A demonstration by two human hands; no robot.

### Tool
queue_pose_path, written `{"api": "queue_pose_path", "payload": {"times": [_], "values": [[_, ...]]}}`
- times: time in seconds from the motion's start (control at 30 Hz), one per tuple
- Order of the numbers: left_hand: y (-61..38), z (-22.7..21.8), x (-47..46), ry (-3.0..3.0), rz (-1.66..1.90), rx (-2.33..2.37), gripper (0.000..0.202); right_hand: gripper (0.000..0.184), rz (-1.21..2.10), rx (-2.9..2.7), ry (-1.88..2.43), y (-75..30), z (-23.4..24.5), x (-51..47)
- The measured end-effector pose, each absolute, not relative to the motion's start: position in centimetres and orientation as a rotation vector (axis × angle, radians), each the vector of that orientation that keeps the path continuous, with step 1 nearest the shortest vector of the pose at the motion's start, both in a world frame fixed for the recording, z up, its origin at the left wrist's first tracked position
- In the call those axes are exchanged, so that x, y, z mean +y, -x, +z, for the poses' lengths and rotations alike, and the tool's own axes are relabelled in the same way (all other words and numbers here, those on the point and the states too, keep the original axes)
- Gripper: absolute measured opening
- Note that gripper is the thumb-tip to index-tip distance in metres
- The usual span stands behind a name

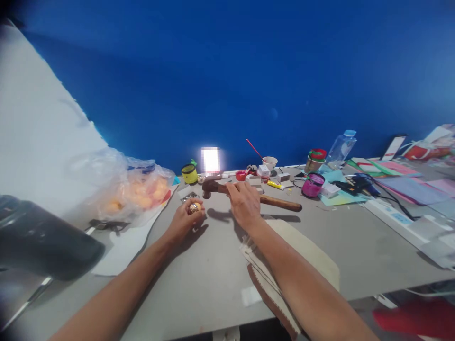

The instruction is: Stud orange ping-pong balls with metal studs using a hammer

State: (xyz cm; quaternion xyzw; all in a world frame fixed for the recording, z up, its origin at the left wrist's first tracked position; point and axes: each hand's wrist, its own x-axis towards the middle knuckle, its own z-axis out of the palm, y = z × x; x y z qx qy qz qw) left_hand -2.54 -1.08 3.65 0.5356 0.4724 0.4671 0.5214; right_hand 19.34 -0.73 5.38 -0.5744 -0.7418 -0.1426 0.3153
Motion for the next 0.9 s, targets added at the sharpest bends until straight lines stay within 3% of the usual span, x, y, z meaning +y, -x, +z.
{"api": "queue_pose_path", "payload": {"times": [0.13, 0.33, 0.63, 0.77, 0.9], "values": [[2.8, 3.0, -0.9, -1.436, 1.100, 1.245, 0.024, 0.034, -0.191, -1.992, 1.743, -20.1, 5.4, 0.0], [3.4, 1.9, 0.2, -1.462, 1.161, 1.222, 0.025, 0.021, 0.165, -2.010, 1.938, -20.1, 5.1, 0.7], [3.0, 3.0, 0.0, -1.584, 1.205, 1.234, 0.055, 0.023, 0.045, -2.073, 1.961, -20.6, 3.6, 1.4], [2.6, 3.0, -0.3, -1.589, 1.207, 1.212, 0.047, 0.031, -0.091, -2.064, 1.773, -20.4, 3.3, 1.3], [2.2, 2.9, -0.5, -1.571, 1.226, 1.176, 0.056, 0.033, -0.066, -2.105, 1.475, -19.0, 3.1, 0.5]]}}
